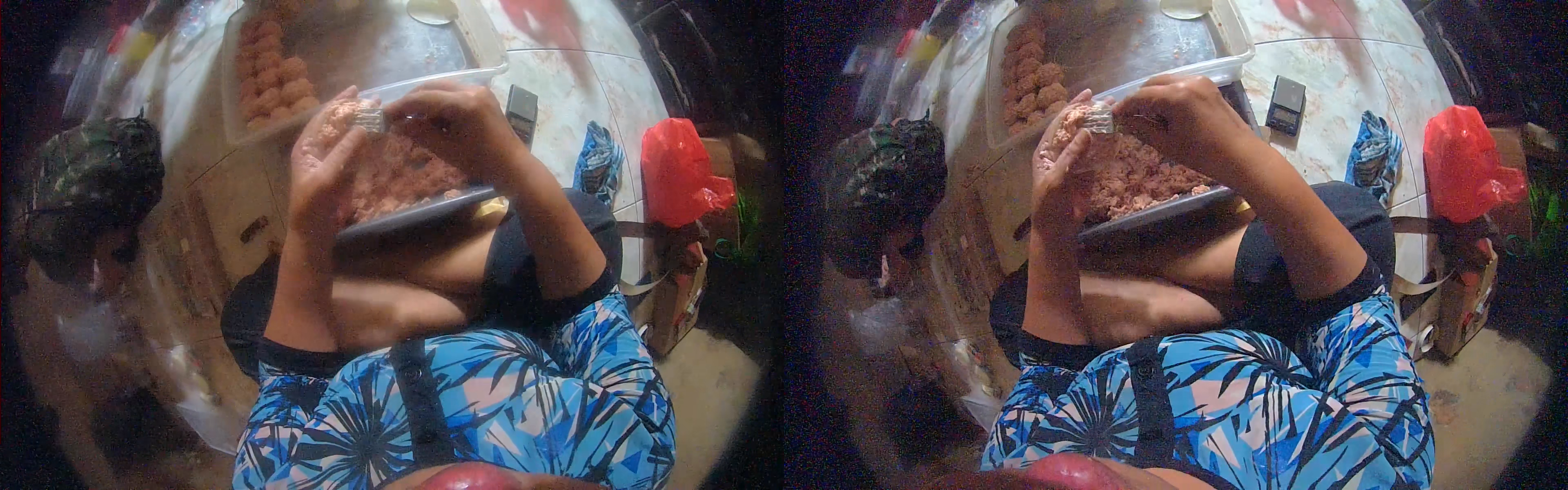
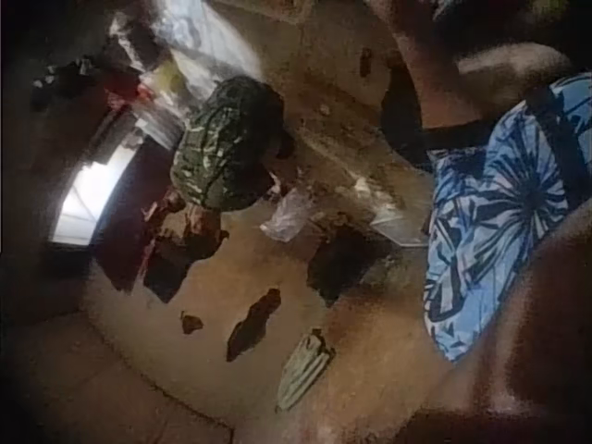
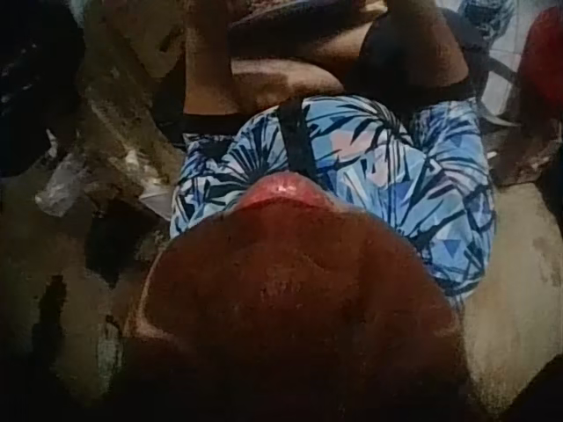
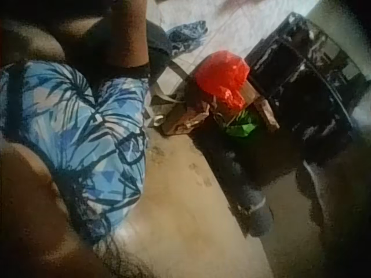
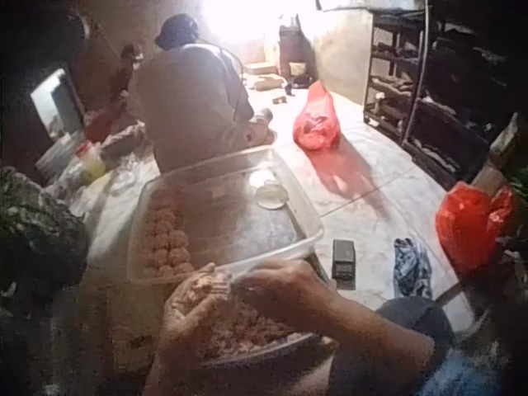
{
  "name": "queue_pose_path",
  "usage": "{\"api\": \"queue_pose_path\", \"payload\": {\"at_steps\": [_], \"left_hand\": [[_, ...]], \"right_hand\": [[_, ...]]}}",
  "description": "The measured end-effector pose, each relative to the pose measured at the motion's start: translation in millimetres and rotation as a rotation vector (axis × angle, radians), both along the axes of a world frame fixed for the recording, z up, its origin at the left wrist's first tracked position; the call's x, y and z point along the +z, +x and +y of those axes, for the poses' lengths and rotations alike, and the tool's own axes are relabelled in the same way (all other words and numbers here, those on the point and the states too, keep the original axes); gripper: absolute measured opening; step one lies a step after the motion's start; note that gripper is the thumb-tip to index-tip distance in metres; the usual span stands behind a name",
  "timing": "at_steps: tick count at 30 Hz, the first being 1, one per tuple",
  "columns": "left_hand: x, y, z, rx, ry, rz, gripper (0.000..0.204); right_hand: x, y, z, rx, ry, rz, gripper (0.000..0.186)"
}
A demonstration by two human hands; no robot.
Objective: The person prepares round food items by taking a thin dough wrap, placing ground meat into it with a fork, and shaping the dough around the meat before placing it into a container.
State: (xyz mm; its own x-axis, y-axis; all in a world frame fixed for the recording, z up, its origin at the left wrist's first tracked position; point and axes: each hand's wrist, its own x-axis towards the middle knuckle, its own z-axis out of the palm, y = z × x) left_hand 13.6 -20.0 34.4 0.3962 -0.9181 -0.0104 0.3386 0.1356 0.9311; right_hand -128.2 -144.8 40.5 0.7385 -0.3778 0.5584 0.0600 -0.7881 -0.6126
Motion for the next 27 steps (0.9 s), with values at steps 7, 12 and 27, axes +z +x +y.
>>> {"api": "queue_pose_path", "payload": {"at_steps": [7,12,27], "left_hand": [[1.4,9.7,2.8,0.014,0.070,0.109,0.045],[-1.6,13.0,3.2,-0.058,-0.018,0.302,0.062],[-7.4,19.1,7.2,-0.428,0.120,0.263,0.086]], "right_hand": [[22.6,-18.6,-2.0,-0.152,0.001,0.164,0.010],[3.2,-15.2,-4.5,-0.082,-0.001,0.212,0.012],[-25.8,1.3,-7.0,0.198,0.900,0.344,0.016]]}}
